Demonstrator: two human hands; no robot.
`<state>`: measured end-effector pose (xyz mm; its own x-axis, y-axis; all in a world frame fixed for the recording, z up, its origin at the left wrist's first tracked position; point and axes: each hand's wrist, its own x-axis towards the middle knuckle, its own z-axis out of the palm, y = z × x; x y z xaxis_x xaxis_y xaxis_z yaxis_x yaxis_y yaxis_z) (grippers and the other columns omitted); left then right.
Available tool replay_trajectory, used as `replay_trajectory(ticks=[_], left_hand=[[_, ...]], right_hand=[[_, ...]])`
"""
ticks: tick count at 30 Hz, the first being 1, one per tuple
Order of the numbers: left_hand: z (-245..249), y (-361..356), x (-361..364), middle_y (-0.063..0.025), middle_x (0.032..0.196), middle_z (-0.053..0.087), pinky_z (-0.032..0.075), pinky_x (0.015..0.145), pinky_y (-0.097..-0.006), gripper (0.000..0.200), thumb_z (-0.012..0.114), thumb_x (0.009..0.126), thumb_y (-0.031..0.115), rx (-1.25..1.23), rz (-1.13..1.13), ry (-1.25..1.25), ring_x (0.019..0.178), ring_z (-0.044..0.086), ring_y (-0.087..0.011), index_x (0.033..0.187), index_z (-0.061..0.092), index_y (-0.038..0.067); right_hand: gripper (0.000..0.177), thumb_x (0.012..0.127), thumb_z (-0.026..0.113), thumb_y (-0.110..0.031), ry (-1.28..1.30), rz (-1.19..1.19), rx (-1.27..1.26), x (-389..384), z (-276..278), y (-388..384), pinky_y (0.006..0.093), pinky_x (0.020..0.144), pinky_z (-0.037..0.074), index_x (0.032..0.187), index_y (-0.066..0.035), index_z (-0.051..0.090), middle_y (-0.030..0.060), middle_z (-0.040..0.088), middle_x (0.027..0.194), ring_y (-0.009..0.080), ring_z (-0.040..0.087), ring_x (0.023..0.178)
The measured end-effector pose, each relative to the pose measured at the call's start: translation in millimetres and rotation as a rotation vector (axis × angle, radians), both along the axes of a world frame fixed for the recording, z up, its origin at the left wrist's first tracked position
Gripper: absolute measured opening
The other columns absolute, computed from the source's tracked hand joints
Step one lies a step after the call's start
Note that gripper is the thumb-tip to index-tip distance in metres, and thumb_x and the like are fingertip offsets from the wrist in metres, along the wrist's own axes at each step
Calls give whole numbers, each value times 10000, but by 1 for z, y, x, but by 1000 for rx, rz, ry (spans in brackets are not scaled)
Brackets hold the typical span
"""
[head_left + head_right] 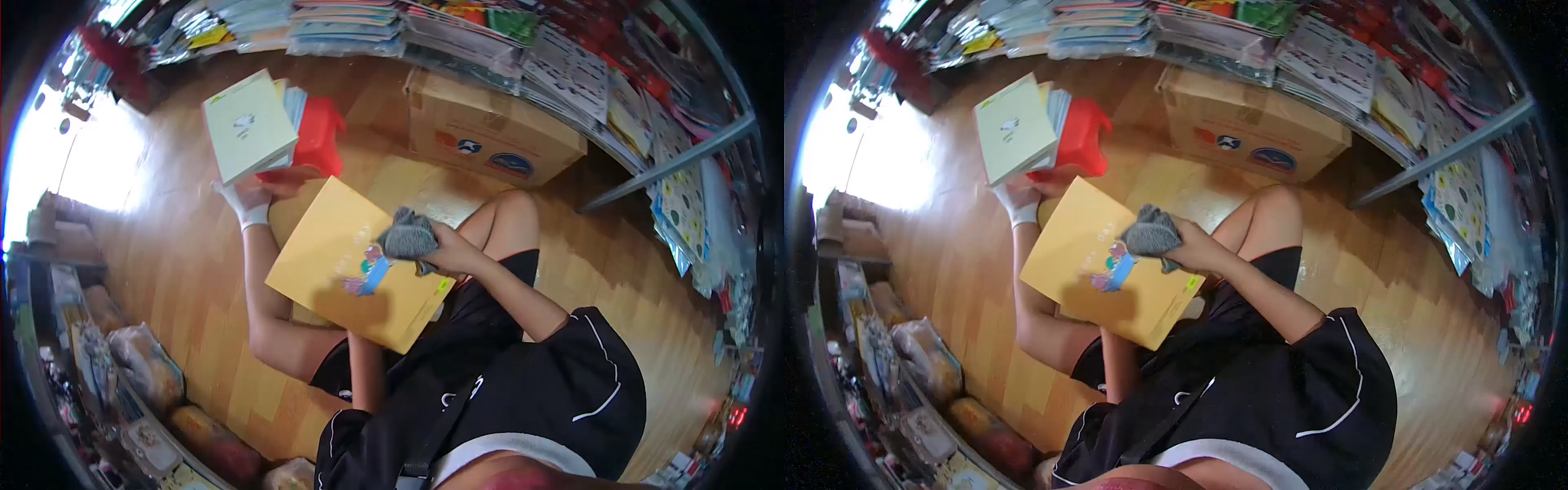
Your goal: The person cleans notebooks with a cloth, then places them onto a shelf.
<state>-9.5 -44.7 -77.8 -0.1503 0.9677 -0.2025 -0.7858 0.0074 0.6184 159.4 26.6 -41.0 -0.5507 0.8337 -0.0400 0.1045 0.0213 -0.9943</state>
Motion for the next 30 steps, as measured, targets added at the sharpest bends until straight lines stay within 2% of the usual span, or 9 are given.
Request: replay_trajectory(ticks=[5, 13, 15, 16, 19, 22, 24, 26, 30], left_hand=[[-10, -9, -4, -116, 1164, 411, 362, 849, -357, 487, 282, 863, 397, -60, -34, 35, 1028, 427, -245, 1185, 334, 36], [18, -23, 20, -103, 1108, 442, 370, 846, -320, 406, 402, 863, 243, -111, -143, -356, 1008, 439, -214, 1183, 322, 7], [16, -15, 35, -108, 1114, 427, 326, 876, -305, 401, 460, 835, 144, -57, -140, 480, 1035, 409, -192, 1177, 324, -16], [26, -11, 39, -111, 1087, 446, 302, 868, -256, 384, 503, 776, 1, 3, -84, 543, 1022, 403, -158, 1129, 357, -38], [68, 2, 42, -98, 1019, 483, 329, 836, -252, 347, 509, 773, 1, 207, -22, 904, 963, 443, -151, 1097, 391, -41], [133, 27, 38, -86, 979, 494, 361, 795, -251, 348, 533, 763, 22, 473, 23, 1168, 900, 474, -149, 1082, 407, -38], [183, 47, 52, -88, 996, 488, 351, 815, -259, 388, 547, 757, 54, 526, 58, 1026, 924, 463, -150, 1102, 394, -39], [237, 71, 76, -85, 1023, 482, 337, 840, -264, 428, 545, 760, 92, 655, -40, 848, 952, 453, -154, 1128, 375, -43], [355, 113, 164, -98, 1040, 496, 367, 824, -263, 401, 523, 778, 130, 683, -278, 597, 955, 482, -165, 1120, 396, -38]], right_hand=[[476, 692, 633, -33, 103, 2, -415, 29, -15, -27, 230, 744, 422, 1116, 2, 420, 46, 547, 976, 105, 508, 882], [347, 703, 599, 8, 326, -356, -186, 56, -9, -11, 225, 762, 416, 1032, 9, 485, 41, 557, 938, 101, 519, 862], [341, 705, 601, -5, 326, -408, -181, 62, -2, -14, 229, 771, 409, 1027, 2, 490, 37, 556, 936, 99, 517, 857], [337, 711, 598, -14, 368, -442, -94, 65, -1, -13, 230, 774, 406, 1029, 1, 488, 33, 555, 940, 97, 515, 857], [331, 725, 582, -27, 419, -509, 32, 81, -11, 2, 241, 785, 410, 1040, -12, 481, 37, 555, 953, 117, 523, 879], [286, 770, 522, -30, 1093, -684, -360, 99, -9, 17, 269, 786, 424, 1053, -47, 489, 66, 543, 997, 159, 525, 922], [267, 783, 504, -36, 807, -641, -173, 111, -36, 19, 270, 791, 421, 1050, -46, 490, 64, 541, 998, 155, 525, 916], [239, 806, 486, -73, 983, -722, -684, 110, -52, 19, 266, 794, 413, 1043, -39, 493, 55, 540, 999, 140, 521, 914], [389, 709, 608, -71, 697, -499, -329, 105, -71, 26, 258, 847, 364, 1070, -15, 474, 37, 523, 1017, 140, 489, 945]])
